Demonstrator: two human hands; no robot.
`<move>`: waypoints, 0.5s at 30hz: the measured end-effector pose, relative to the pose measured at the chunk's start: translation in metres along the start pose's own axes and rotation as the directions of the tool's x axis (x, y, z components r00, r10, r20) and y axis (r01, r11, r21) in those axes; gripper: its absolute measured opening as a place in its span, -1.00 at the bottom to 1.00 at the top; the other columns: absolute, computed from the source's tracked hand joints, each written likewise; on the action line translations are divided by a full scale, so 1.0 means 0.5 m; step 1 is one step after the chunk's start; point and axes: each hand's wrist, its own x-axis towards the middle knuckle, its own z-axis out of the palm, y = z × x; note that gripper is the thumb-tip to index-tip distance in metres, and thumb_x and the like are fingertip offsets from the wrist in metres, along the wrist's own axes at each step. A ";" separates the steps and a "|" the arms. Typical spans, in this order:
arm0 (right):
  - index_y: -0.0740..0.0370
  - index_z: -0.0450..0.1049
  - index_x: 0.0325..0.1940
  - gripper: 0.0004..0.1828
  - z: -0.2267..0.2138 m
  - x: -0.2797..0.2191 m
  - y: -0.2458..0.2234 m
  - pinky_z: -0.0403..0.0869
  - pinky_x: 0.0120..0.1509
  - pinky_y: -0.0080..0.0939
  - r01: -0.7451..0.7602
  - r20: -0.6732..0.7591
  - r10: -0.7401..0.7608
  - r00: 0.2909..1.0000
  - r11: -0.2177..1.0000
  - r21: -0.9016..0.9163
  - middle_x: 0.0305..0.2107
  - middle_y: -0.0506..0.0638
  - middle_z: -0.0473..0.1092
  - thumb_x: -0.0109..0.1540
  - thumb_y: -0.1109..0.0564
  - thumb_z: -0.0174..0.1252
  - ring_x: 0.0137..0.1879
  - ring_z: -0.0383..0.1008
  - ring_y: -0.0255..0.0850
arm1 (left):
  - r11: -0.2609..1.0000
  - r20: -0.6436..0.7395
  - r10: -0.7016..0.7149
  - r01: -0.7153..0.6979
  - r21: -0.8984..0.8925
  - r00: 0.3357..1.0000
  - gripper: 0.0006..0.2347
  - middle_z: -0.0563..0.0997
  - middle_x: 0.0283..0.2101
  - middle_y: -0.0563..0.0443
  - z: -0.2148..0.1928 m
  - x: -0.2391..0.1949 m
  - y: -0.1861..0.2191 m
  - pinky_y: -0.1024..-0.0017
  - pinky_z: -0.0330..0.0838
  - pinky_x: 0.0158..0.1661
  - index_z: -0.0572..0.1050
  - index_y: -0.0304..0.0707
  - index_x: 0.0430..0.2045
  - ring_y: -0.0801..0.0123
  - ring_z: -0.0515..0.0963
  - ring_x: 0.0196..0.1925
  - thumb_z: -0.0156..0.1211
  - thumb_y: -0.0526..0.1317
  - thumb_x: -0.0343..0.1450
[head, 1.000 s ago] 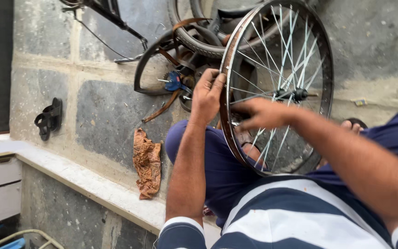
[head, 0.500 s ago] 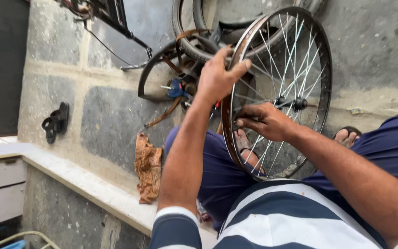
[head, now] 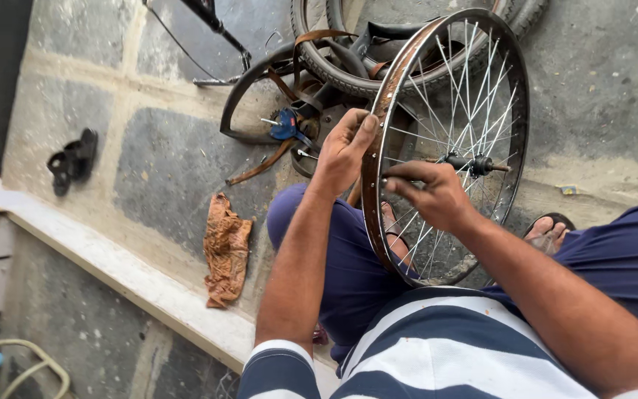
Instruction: The person sits on the ground and uses a screwdriver to tighten the spokes on a bicycle wheel. They rotate the wheel to access different sections and continue adjusting the spokes throughout the video.
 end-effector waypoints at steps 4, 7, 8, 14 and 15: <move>0.23 0.60 0.08 -0.72 0.009 0.016 0.020 0.62 0.10 -0.24 -0.164 0.052 0.156 0.986 0.950 0.267 -0.15 0.07 0.60 0.37 0.08 0.14 -0.04 0.62 -0.22 | 0.978 -0.037 0.083 -0.074 0.193 0.996 -0.77 0.52 -0.33 0.17 -0.014 0.008 0.006 0.57 0.40 -0.21 0.52 -0.32 -0.21 0.61 0.44 -0.24 0.10 -0.09 0.59; 0.28 0.58 0.10 -0.73 -0.002 -0.011 0.043 0.58 0.17 -0.21 -0.077 0.039 0.067 0.997 0.918 0.388 -0.04 0.09 0.56 0.39 0.11 0.13 0.05 0.58 -0.21 | 0.968 -0.056 0.016 -0.001 0.252 0.998 -0.79 0.54 -0.41 0.14 -0.010 0.001 0.018 0.53 0.41 -0.30 0.53 -0.29 -0.21 0.59 0.47 -0.33 0.10 -0.10 0.55; 0.31 0.57 0.08 -0.74 -0.007 -0.013 0.047 0.58 0.21 -0.18 -0.031 0.040 0.017 0.999 0.914 0.405 0.03 0.10 0.54 0.38 0.13 0.15 0.09 0.57 -0.19 | 0.971 -0.064 -0.007 0.022 0.239 0.998 -0.78 0.56 -0.42 0.13 -0.011 0.001 0.025 0.52 0.41 -0.31 0.53 -0.30 -0.21 0.58 0.48 -0.34 0.10 -0.11 0.55; 0.30 0.57 0.04 -0.68 -0.017 0.019 0.040 0.62 0.11 -0.15 -0.118 0.109 0.103 0.989 0.982 0.145 -0.17 0.12 0.57 0.38 0.03 0.08 -0.04 0.60 -0.19 | 0.956 -0.056 -0.015 0.031 0.291 0.998 -0.78 0.58 -0.45 0.11 -0.005 0.004 0.051 0.50 0.44 -0.33 0.53 -0.28 -0.24 0.55 0.53 -0.37 0.07 -0.10 0.55; 0.28 0.59 0.04 -0.64 -0.016 0.030 0.034 0.63 0.07 -0.17 -0.125 0.123 0.118 0.985 0.991 0.051 -0.21 0.11 0.59 0.41 -0.01 0.02 -0.08 0.61 -0.19 | 0.951 -0.059 -0.017 0.035 0.306 0.998 -0.78 0.59 -0.44 0.11 -0.006 0.003 0.050 0.50 0.45 -0.31 0.53 -0.27 -0.24 0.56 0.54 -0.36 0.06 -0.10 0.56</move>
